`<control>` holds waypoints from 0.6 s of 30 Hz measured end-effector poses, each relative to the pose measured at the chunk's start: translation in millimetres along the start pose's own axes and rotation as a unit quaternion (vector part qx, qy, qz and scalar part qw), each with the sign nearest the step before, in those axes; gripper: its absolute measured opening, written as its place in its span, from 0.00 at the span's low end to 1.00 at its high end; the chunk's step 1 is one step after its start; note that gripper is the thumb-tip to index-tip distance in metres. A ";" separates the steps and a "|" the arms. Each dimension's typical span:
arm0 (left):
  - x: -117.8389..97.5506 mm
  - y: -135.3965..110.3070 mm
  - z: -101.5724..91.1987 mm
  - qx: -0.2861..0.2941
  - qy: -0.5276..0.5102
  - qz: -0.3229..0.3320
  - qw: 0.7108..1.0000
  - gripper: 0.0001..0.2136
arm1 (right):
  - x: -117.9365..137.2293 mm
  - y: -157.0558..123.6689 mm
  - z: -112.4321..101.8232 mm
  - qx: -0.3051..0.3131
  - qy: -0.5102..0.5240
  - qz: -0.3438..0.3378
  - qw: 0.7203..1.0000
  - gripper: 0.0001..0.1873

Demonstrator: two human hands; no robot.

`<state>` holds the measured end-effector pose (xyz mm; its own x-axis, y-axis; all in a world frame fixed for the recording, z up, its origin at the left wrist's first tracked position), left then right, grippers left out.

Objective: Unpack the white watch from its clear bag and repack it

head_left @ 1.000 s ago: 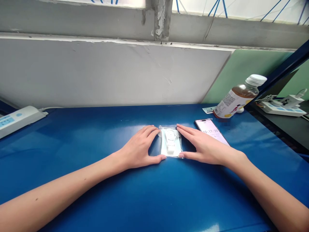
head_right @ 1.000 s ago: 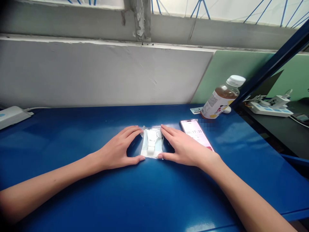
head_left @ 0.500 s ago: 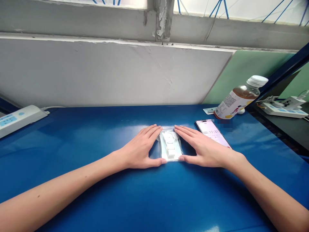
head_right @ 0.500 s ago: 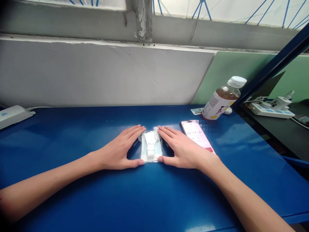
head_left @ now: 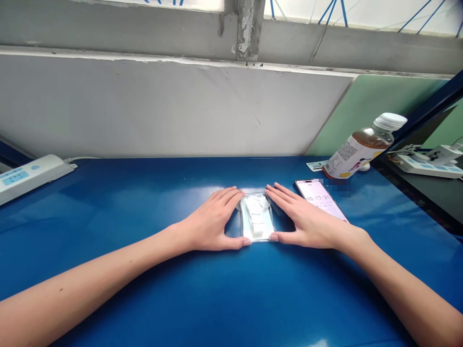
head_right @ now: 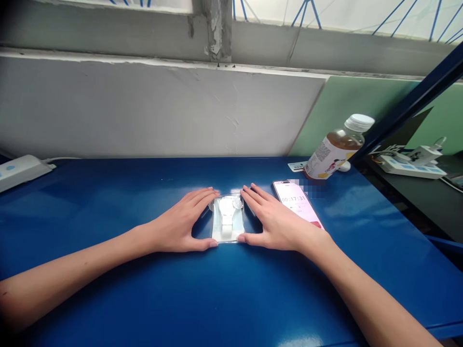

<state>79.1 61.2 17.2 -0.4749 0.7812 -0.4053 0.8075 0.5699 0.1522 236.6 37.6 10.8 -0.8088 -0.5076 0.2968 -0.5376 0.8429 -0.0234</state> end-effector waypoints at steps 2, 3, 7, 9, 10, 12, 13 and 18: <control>-0.1 0.0 0.4 0.003 0.006 -0.001 1.000 0.44 | -1.2 -0.1 -0.2 0.002 0.000 0.006 1.000 0.53; 0.0 0.0 1.0 0.005 0.009 -0.002 1.000 0.44 | -1.7 -0.1 -0.2 0.004 -0.002 0.008 1.000 0.53; 1.5 -0.7 3.4 0.017 0.014 -0.010 1.000 0.46 | -2.5 0.0 -0.1 0.009 -0.008 0.011 1.000 0.54; 3.0 -1.0 4.6 0.024 0.016 -0.018 0.999 0.48 | -2.9 -0.3 -0.1 0.009 -0.010 0.011 1.000 0.54; 3.7 -1.1 5.3 0.029 0.018 -0.022 0.999 0.48 | -2.9 -0.5 0.0 0.010 -0.010 0.011 1.000 0.54; 4.7 -1.3 6.2 0.035 0.022 -0.027 0.999 0.48 | -2.6 -0.8 -0.1 0.012 -0.011 0.013 1.000 0.54; 4.9 -1.2 6.4 0.035 0.024 -0.027 0.999 0.48 | -2.0 -0.9 -0.4 0.013 -0.010 0.014 1.000 0.54; 5.2 -0.9 5.9 0.028 0.023 -0.022 0.999 0.48 | 1.2 -0.1 -1.8 0.021 -0.002 0.018 1.000 0.57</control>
<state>77.9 63.3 9.7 -0.5259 0.7669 -0.3679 0.8027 0.5905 0.0836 236.2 37.3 12.8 -0.8282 -0.4786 0.2916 -0.5185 0.8518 -0.0747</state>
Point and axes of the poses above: each hand's wrist, its own y-axis towards the middle knuckle, its own z-axis out of the palm, x = y × z, the point moved 9 cm from there along y, towards the middle knuckle, and after that the axes turned 1 degree about -y, right-handed, at the moved point
